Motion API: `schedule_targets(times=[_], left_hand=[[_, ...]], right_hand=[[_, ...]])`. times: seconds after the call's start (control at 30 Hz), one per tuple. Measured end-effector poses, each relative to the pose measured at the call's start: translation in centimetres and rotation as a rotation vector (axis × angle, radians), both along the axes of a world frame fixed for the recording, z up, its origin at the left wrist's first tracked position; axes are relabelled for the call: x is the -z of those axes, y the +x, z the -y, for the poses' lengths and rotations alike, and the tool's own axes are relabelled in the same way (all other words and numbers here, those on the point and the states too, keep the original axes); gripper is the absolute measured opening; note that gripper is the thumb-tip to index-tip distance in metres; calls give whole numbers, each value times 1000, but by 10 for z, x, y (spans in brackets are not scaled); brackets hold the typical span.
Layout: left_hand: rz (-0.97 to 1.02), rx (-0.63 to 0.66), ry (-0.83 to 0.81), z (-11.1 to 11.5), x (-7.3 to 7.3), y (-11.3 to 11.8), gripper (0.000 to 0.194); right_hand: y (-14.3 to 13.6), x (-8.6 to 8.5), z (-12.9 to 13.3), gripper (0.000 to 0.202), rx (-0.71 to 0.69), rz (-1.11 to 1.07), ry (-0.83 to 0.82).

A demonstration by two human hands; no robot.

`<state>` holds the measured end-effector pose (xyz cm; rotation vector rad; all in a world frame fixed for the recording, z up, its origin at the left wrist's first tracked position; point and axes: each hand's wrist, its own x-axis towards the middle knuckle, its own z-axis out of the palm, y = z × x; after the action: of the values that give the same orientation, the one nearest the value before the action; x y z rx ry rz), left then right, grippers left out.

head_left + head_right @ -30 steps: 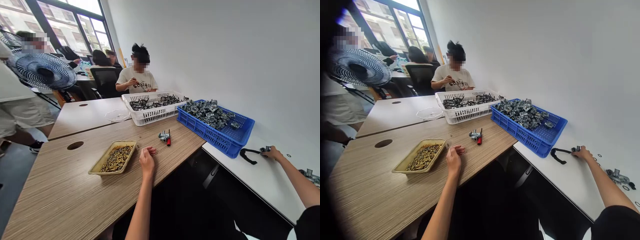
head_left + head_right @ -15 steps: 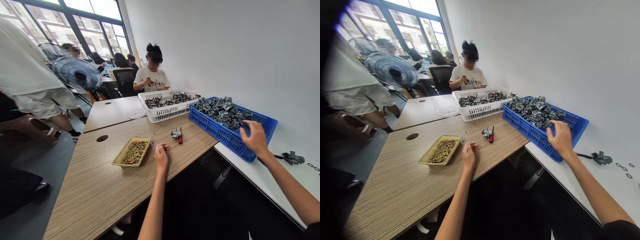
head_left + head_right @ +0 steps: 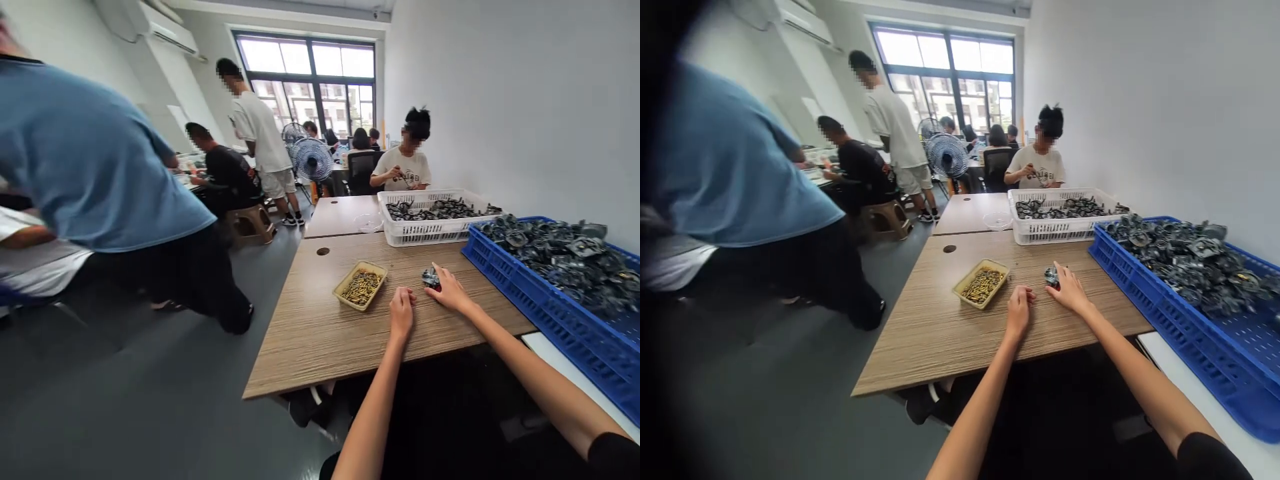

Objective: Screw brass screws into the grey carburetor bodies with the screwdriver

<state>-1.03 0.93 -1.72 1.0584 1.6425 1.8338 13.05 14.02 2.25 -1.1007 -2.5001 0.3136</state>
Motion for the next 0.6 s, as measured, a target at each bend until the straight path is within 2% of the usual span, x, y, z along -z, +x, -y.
schedule_targets(times=[0.13,0.27,0.43,0.6], left_hand=[[3,-2,12,-1,-2,2,41],[6,-2,17,-1,-2,2,40],[-7,-6,10,-2,-3,1,39],[-92,-100,19,-4,0,3,28]], right_hand=[[-10,8,-21,84,2,48,-47],[-12,7,-31,77,-51,24,-29],[-7,1,-14,63,-185,8,-4],[-2,-4,14,59,-261,2,1]])
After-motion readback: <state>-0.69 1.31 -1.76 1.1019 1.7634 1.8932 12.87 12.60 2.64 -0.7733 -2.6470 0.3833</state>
